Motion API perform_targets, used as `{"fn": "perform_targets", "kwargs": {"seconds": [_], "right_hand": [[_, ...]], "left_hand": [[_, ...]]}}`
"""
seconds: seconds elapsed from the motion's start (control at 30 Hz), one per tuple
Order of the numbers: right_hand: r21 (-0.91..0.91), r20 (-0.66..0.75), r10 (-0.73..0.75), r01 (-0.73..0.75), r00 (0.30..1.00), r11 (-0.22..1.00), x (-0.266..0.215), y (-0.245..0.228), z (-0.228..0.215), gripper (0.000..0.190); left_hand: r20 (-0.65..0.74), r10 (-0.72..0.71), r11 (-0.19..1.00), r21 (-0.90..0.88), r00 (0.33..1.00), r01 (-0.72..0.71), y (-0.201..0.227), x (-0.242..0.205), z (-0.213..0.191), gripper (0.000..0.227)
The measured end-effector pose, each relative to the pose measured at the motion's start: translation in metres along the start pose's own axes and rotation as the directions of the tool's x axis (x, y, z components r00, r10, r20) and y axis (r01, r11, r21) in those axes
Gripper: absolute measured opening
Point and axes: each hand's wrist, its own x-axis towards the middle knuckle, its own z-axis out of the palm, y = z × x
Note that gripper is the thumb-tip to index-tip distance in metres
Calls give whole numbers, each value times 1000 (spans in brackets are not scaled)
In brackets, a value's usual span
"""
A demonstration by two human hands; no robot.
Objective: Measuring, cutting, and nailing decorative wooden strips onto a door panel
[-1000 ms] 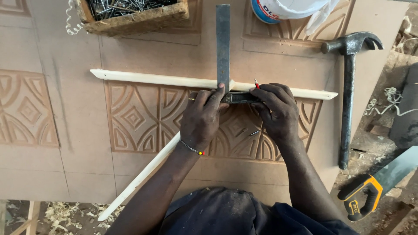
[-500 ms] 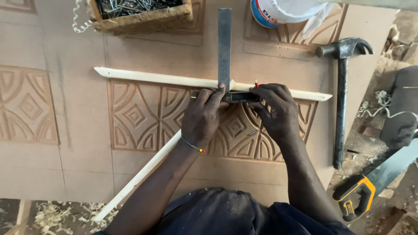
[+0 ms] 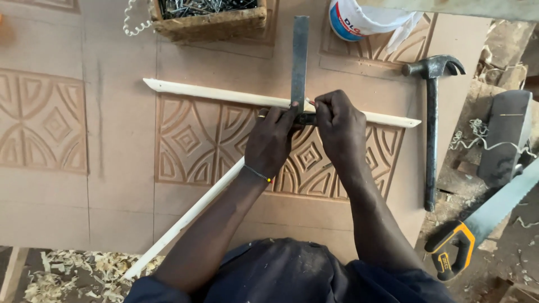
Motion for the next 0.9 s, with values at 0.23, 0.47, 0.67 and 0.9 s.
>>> {"fn": "perform_targets", "kwargs": {"seconds": [0.23,0.47,0.67,0.9], "right_hand": [[-36,-5,-85,85,996,996,3,4,7,6],[-125,74,-131,140,989,982,-5,9,4,7],[-140,82,-138,148,987,979,14,10,-4,10],[-109,37,-153,156,988,982,7,-1,1,13]], "left_hand": [[10,-23,1000,9,1000,23,0,1,5,39],[27,-41,999,4,999,40,-2,2,9,32],[32,-29,999,16,999,28,-1,2,1,32],[63,-59,998,11,996,58,7,8,-10,31]]}}
